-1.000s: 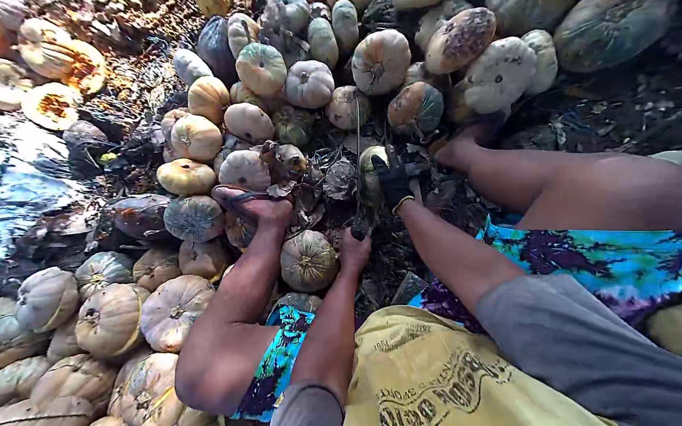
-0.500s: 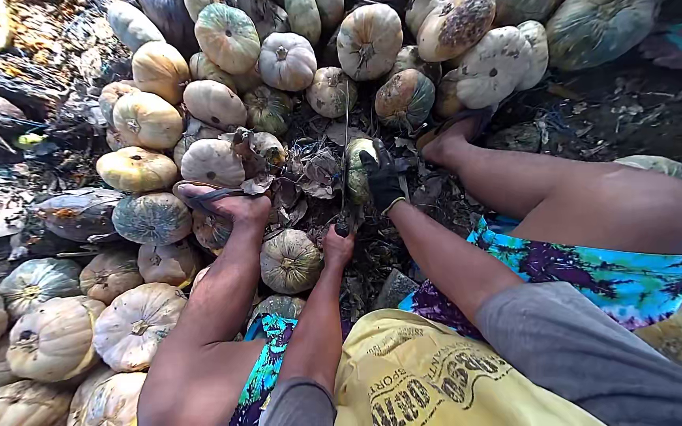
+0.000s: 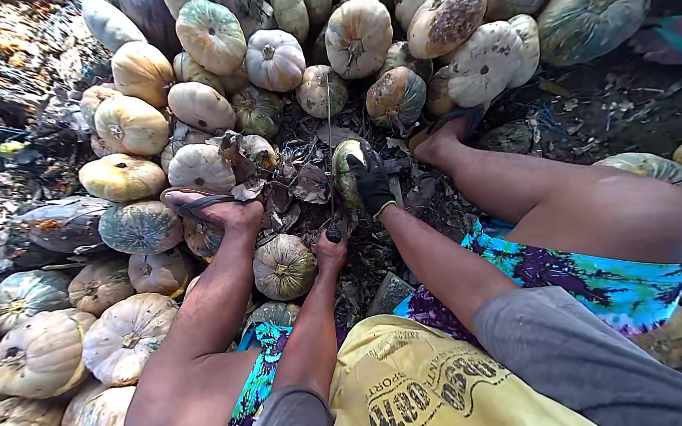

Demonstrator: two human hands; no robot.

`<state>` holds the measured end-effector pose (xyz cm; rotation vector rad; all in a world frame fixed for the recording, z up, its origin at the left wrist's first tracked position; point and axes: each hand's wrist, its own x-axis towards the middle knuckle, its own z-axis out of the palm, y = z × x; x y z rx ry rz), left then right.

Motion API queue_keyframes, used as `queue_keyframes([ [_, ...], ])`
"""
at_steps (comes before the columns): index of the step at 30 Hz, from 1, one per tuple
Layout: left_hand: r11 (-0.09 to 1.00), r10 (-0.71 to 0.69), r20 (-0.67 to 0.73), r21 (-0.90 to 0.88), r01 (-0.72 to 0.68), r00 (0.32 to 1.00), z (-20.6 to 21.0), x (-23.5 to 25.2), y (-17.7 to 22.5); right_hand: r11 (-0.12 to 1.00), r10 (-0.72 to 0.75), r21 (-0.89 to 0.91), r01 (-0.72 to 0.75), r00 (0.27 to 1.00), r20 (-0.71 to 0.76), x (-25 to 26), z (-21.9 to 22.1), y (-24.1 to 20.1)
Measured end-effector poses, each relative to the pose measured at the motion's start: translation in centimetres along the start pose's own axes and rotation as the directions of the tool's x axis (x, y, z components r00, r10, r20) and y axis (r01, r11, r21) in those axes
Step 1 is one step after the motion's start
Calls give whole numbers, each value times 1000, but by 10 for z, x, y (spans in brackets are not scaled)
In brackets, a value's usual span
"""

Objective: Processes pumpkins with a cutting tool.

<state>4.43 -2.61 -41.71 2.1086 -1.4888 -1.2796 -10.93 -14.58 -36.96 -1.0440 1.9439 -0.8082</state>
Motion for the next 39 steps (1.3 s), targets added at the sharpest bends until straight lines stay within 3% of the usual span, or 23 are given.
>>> queue_keyframes([
  [4,980,157,-115,-101,-169,981,-2,-11,11,998,44,45,-45,999,20,-3,-2,2],
  [7,1000,7,8,-1,-7,1000,4,-4,-10,999,20,39,-21,1000,17,-3,-1,5],
  [10,995,-90,6,37,89,996,1,-1,-18,999,11,48,-12,1000,21,3,-5,8],
  [14,986,60,-87,-148,-72,994,-13,-3,0,994,64,86,-64,998,0,0,-2,7],
  [17,964,92,-88,-240,-110,992,-22,-6,20,994,88,59,-89,996,12,6,-1,1],
  [21,981,152,-161,-94,-168,975,-25,-23,27,998,69,-12,-69,998,-14,7,5,1],
  [24,982,188,-75,-10,-189,979,-20,-34,28,991,125,-43,-123,992,34,-1,0,-14],
  [28,976,216,-98,-21,-219,972,-17,-46,39,990,136,36,-137,990,27,-6,0,-19],
  [31,960,251,-186,-79,-269,950,-20,-50,49,965,242,79,-248,967,76,-11,-10,-37],
  [33,978,184,-133,-78,-195,974,-19,-47,50,929,357,34,-368,918,171,-17,-24,-64],
  [36,1000,7,40,21,-8,999,-6,-29,30,977,197,75,-197,980,9,-6,5,-21],
  [39,1000,-22,60,10,21,998,-6,-21,29,985,151,84,-151,988,15,9,8,-4],
])
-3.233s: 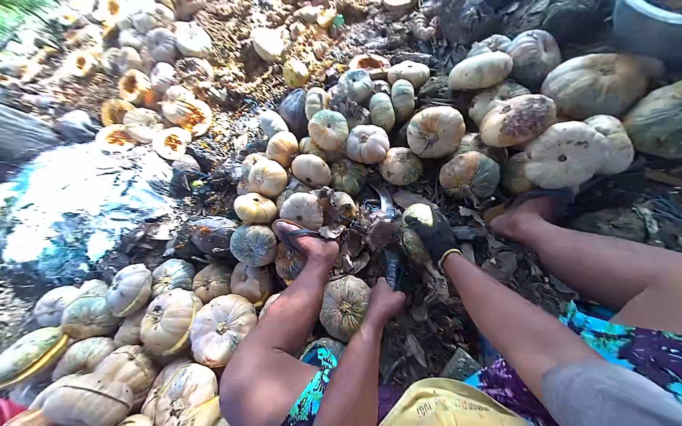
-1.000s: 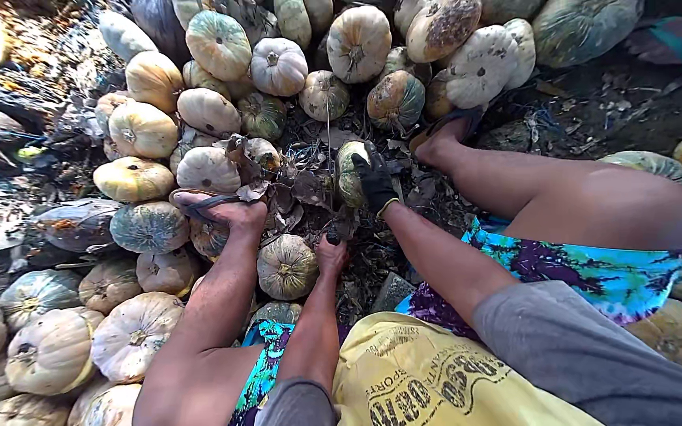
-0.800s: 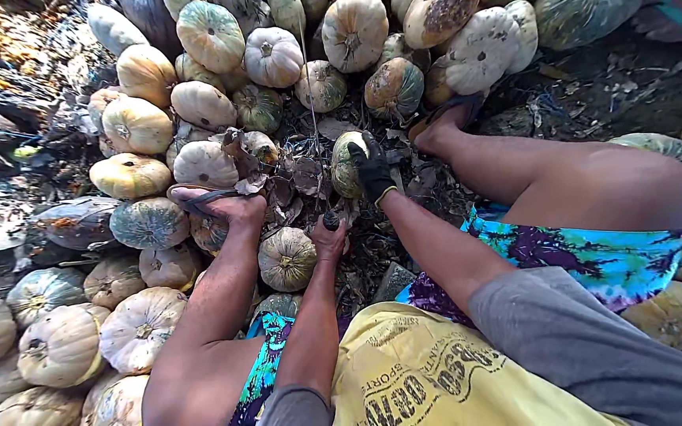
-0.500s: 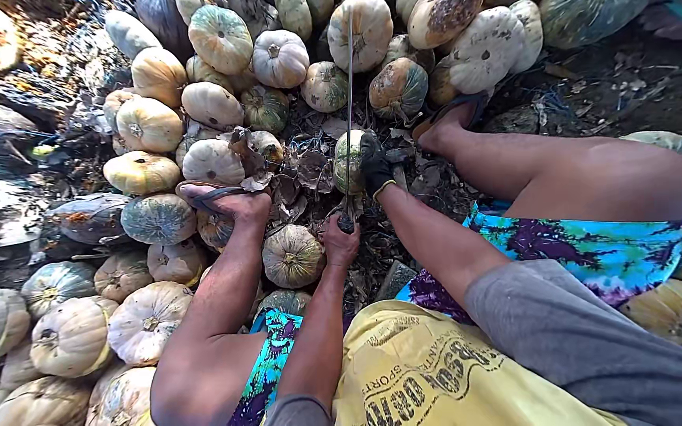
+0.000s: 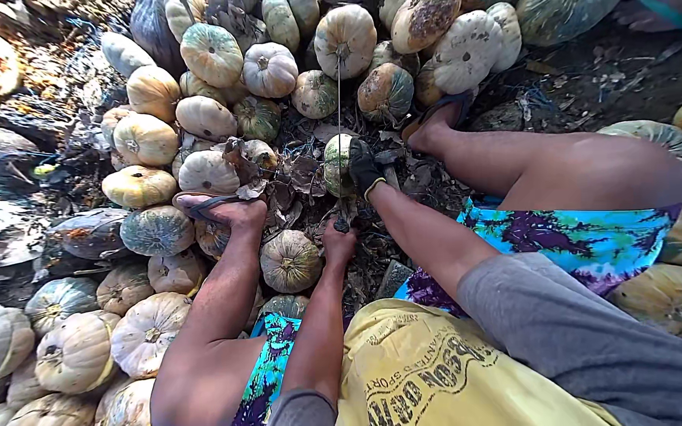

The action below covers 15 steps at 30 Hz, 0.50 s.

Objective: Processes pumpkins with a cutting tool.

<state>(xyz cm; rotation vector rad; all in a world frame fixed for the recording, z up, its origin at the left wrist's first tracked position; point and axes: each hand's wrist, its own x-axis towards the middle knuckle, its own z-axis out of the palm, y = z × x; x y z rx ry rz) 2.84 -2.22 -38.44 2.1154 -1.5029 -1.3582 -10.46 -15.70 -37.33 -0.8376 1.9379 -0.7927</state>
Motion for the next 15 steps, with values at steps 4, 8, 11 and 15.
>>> queue_keyframes([
  [4,997,-43,11,-65,44,999,-6,5,4,989,29,-132,-63,968,-249,3,-35,16],
  [8,993,-65,25,-100,67,998,-7,10,1,870,230,-402,-284,957,-178,-27,-69,93],
  [11,996,-64,16,-67,65,998,-7,10,6,701,397,-651,-291,918,17,-46,-64,138],
  [15,998,-66,16,3,66,998,-8,7,9,706,515,-608,-363,853,89,-48,-74,110],
])
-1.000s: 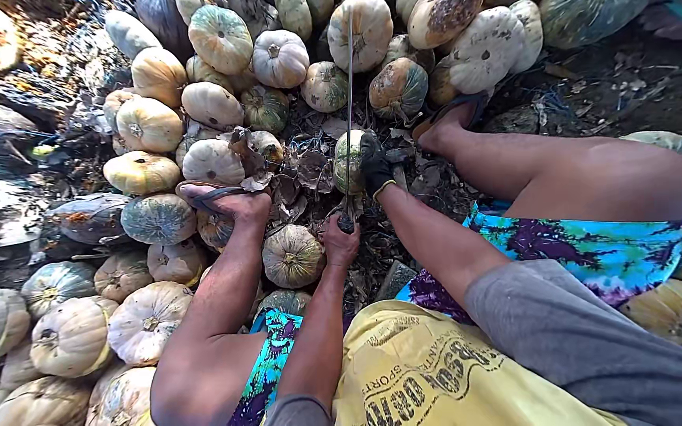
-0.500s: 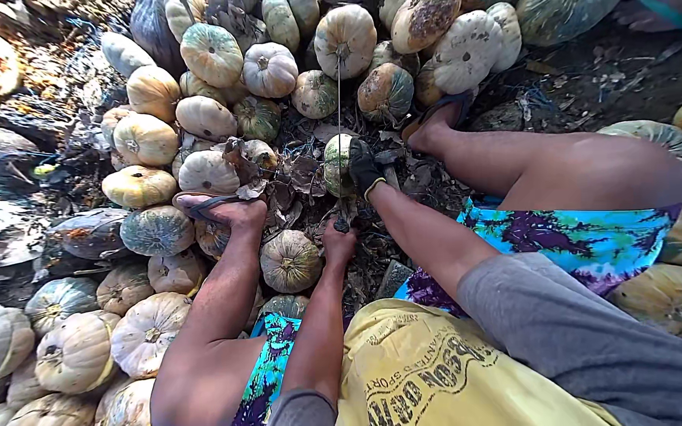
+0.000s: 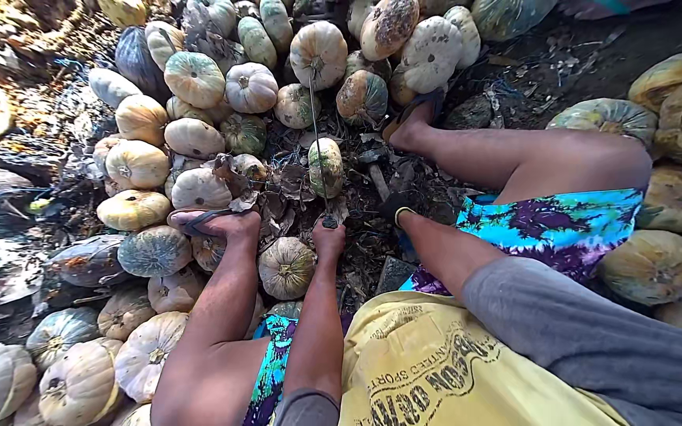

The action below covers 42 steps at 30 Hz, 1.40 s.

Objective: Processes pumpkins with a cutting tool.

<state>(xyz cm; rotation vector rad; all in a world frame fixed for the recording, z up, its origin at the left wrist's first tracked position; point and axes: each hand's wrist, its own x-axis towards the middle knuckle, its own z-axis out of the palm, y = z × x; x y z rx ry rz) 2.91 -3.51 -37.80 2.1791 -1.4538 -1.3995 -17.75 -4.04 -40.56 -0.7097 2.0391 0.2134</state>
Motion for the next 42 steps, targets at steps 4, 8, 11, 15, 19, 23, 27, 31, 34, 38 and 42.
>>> queue_keyframes([
  [4,1000,5,1,18,-5,1000,2,0,-2,963,-27,263,59,992,-126,10,16,13],
  [8,1000,-15,8,-27,15,1000,0,2,-4,909,-87,384,165,973,-214,-17,0,-1],
  [11,1000,-12,2,-20,12,1000,1,3,-2,839,-178,441,318,927,-331,-38,-37,-21],
  [15,1000,-14,14,13,13,1000,-2,2,3,630,-354,390,672,695,-626,-86,-90,-64],
  [19,999,0,-4,34,0,1000,1,2,2,548,-489,140,825,451,-746,-111,-135,-101],
  [23,999,3,7,44,-3,1000,1,2,4,803,-580,-160,575,690,-433,-79,-132,-100],
  [27,999,-15,58,53,12,998,-2,5,-5,854,-505,-236,463,848,-164,-39,-104,-89],
  [31,989,41,29,144,-44,999,-5,2,-1,817,-546,55,575,800,-249,-61,-98,-98],
  [34,987,42,34,152,-47,999,0,-2,-4,742,-579,102,663,710,-401,-91,-122,-106],
  [38,993,24,36,116,-28,999,-2,0,-2,737,-549,72,672,658,-515,-89,-139,-124],
  [42,991,7,58,135,-15,998,6,-1,-6,888,-453,-195,416,866,-211,-34,-113,-99],
])
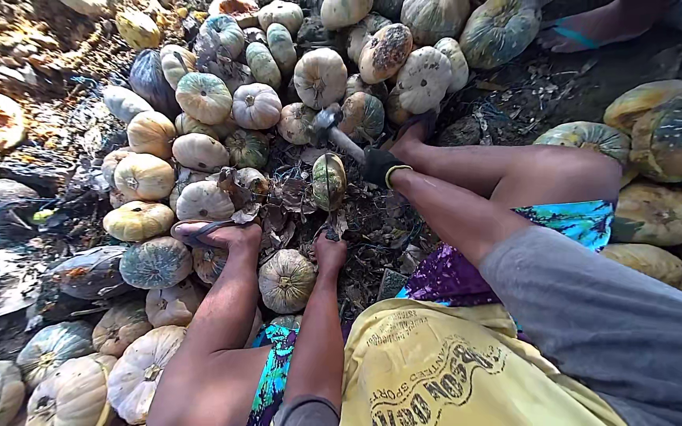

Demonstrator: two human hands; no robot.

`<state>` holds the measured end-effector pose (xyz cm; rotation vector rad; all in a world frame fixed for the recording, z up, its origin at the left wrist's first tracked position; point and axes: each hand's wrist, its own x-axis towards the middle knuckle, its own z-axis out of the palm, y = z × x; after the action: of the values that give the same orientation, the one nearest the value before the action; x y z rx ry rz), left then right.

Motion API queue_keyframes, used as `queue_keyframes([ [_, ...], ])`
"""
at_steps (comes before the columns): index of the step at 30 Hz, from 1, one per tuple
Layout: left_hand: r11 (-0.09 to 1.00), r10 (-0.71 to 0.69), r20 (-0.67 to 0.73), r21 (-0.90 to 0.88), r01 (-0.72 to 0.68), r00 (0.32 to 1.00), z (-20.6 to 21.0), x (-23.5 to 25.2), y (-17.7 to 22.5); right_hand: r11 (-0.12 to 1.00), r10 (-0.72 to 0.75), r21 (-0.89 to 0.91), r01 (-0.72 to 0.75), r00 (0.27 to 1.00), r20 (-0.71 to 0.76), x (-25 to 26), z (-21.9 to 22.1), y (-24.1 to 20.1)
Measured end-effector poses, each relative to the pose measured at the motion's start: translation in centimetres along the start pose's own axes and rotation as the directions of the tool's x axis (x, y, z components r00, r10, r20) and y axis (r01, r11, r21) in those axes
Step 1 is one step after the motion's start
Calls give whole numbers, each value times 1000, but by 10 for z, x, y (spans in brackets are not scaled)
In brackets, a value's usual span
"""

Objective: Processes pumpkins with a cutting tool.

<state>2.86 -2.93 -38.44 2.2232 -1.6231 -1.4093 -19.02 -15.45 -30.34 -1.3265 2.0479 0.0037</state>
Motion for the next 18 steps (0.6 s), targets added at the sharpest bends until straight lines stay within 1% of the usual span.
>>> queue_keyframes([
  [1,1000,6,5,9,-6,1000,3,2,-2,1000,19,-21,-18,998,57,3,7,8],
  [2,1000,15,-4,17,-15,1000,4,4,-8,999,21,24,-23,998,66,3,17,13],
  [4,999,27,-30,41,-26,999,3,7,-16,976,46,212,-56,998,52,-17,38,13],
  [6,998,19,-27,65,-18,999,6,2,-14,908,121,402,-120,992,24,-43,61,20],
  [8,997,2,-39,73,1,999,12,-3,-15,863,189,477,-169,982,5,-53,94,42],
  [9,998,6,-60,67,-2,998,13,-1,-15,860,219,470,-197,976,9,-48,105,53],
  [12,1000,14,-89,23,-12,996,7,0,-5,876,329,344,-338,941,86,-29,124,86],
  [13,1000,20,-96,3,-20,995,4,2,2,878,355,312,-364,931,87,-26,124,91],
  [14,1000,23,-105,-12,-24,994,1,6,10,885,369,284,-370,928,58,-24,122,91],
  [16,999,31,-123,-32,-35,992,-4,19,21,921,327,239,-306,944,-51,-26,108,72],
  [18,999,24,-108,-36,-28,994,-4,37,27,919,219,365,-151,964,-151,-19,88,35],
])
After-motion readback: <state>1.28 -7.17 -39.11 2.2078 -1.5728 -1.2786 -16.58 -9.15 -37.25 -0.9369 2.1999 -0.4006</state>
